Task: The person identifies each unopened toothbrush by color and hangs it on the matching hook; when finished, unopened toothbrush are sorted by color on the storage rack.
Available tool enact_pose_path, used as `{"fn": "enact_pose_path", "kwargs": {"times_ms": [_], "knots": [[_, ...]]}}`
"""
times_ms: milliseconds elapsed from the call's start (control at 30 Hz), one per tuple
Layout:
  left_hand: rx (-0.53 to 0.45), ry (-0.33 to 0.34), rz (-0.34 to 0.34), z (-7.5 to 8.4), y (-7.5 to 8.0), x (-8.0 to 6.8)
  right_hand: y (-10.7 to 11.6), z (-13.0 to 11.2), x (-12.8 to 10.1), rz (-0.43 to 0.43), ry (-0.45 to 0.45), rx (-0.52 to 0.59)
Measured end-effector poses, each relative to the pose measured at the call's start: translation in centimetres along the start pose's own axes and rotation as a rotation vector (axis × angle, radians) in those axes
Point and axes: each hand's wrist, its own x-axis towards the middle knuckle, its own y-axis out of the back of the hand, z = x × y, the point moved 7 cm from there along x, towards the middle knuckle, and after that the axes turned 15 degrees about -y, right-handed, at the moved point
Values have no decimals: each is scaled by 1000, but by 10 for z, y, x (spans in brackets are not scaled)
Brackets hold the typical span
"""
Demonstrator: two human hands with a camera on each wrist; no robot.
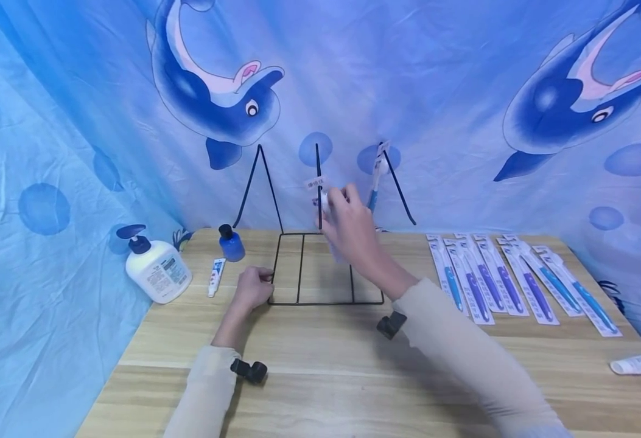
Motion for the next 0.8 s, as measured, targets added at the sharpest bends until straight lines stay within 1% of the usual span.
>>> {"fn": "enact_pose_path", "kwargs": {"times_ms": [133,267,467,667,800], "knots": [[-1,2,5,1,-2,-1,-13,11,16,-1,-81,33],[1,-7,4,4,-3,-1,-22,19,29,4,-140,44],[-4,-12,1,6,-3,1,-32,27,49,41,-155,33],[2,9,-1,3,1,0,-48,34,69,14,-218,49],[-1,9,1,4,0,0,-55,38,74,3,-256,73]]}}
